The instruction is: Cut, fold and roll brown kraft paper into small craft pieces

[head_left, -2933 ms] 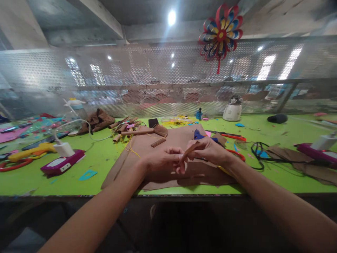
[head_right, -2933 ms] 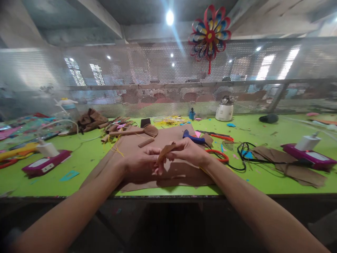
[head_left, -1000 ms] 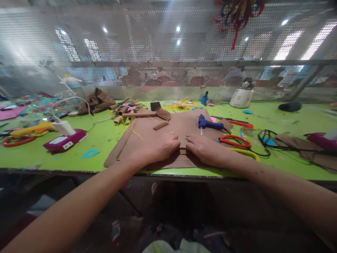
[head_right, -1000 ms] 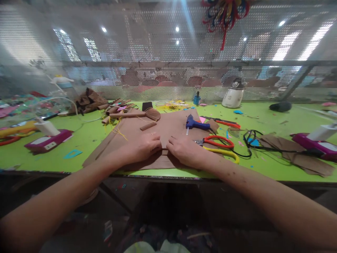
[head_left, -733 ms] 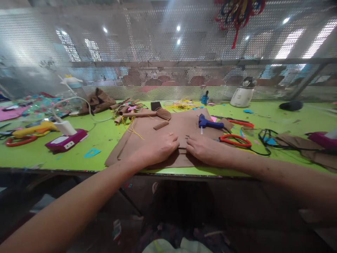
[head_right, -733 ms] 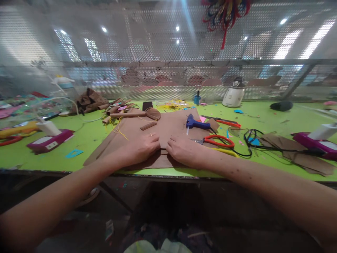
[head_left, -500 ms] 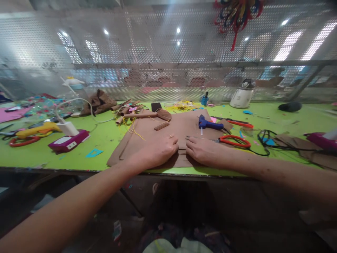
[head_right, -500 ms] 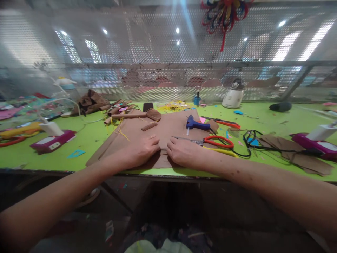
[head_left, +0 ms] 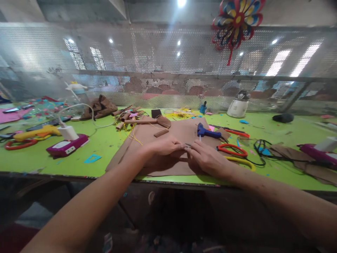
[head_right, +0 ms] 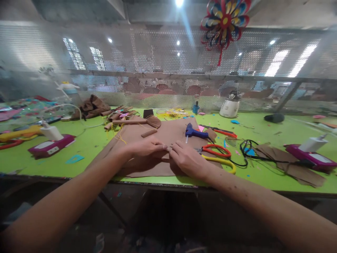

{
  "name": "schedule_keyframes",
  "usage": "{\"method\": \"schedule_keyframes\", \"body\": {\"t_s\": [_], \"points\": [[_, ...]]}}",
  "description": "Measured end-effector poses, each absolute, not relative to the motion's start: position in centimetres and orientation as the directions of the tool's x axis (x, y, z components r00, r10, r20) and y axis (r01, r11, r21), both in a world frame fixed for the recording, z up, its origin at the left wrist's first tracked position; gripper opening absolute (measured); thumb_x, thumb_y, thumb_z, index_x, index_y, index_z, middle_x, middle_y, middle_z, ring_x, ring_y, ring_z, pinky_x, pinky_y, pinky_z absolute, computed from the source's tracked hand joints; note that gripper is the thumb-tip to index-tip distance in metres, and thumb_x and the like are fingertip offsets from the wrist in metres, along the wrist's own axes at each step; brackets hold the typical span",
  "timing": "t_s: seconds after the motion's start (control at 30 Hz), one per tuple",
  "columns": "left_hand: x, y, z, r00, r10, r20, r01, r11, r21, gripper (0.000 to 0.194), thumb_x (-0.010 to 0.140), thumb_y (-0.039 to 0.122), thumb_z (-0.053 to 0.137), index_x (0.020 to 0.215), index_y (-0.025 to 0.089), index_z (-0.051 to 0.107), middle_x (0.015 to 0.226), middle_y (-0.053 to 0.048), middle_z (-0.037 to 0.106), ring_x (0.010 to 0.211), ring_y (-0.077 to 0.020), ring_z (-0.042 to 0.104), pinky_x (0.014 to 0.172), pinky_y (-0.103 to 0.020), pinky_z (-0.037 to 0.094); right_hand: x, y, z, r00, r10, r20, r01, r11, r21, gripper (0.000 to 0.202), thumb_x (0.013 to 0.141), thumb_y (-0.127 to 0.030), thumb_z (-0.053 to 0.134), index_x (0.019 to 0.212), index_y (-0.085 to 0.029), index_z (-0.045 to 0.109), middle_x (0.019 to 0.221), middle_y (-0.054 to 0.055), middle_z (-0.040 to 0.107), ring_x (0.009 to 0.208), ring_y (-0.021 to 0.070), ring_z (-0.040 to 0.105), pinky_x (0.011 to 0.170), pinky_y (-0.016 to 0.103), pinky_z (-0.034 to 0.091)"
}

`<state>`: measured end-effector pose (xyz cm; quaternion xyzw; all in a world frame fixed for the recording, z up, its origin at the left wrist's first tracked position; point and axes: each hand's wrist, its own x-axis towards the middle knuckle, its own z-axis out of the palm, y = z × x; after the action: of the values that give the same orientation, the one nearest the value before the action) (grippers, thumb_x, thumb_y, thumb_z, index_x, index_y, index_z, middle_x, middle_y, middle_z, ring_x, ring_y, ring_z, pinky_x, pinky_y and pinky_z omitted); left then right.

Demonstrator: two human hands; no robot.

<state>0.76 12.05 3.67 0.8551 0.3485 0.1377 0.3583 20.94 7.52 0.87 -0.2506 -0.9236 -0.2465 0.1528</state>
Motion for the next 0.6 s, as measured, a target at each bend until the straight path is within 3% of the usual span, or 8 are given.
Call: {"method": "schedule_keyframes", "body": {"t_s": [0.17,0.3,0.43,0.6], "points": [[0.3,11.6,2.4,0.702,0.709,-0.067,0.322,-0.232,0.918,0.038,0.074,0.045,0.059,0.055,0.015,0.047,0.049,0.004,0.041,0.049,-0.0095,0.042,0.054,-0.025,0.038,20.4,7.9,0.9,-0.79,0.414,0.452,0.566,0.776,0.278,0.024,0.091,-0.014,0.038,0.093,-0.009,0.061,0.083,0.012,0.054,0.078,0.0219,0.043,0.072,0.035,0.041],[0.0,11.5,2.0,0.657,0.749,-0.086,0.27,-0.127,0.954,0.033,0.072,0.044,0.062,0.065,0.013,0.055,0.055,0.0,0.053,0.056,-0.0134,0.053,0.061,-0.029,0.044,20.6,7.9,1.4,-0.639,0.53,0.558,0.619,0.785,-0.037,0.019,0.088,-0.021,0.046,0.095,-0.013,0.062,0.09,0.012,0.058,0.083,0.0211,0.048,0.075,0.034,0.042],[0.0,11.1,2.5,0.629,0.777,-0.01,0.33,-0.256,0.909,0.031,0.076,0.043,0.056,0.069,0.013,0.059,0.061,-0.001,0.057,0.057,-0.0119,0.051,0.058,-0.026,0.041,20.5,8.5,2.5,-0.51,0.738,0.442,0.578,0.674,-0.46,0.026,0.086,-0.035,0.05,0.097,-0.016,0.064,0.091,0.008,0.064,0.078,0.0186,0.055,0.068,0.029,0.044],[-0.2,10.4,3.2,0.587,0.791,0.174,0.436,-0.49,0.755,0.032,0.081,0.041,0.049,0.067,0.013,0.059,0.059,0.001,0.052,0.055,-0.0095,0.043,0.053,-0.022,0.033,20.2,10.0,3.2,-0.518,0.839,0.169,0.543,0.475,-0.693,0.039,0.083,-0.045,0.049,0.065,-0.013,0.061,0.056,0.0,0.056,0.052,0.0102,0.047,0.047,0.022,0.034]]}}
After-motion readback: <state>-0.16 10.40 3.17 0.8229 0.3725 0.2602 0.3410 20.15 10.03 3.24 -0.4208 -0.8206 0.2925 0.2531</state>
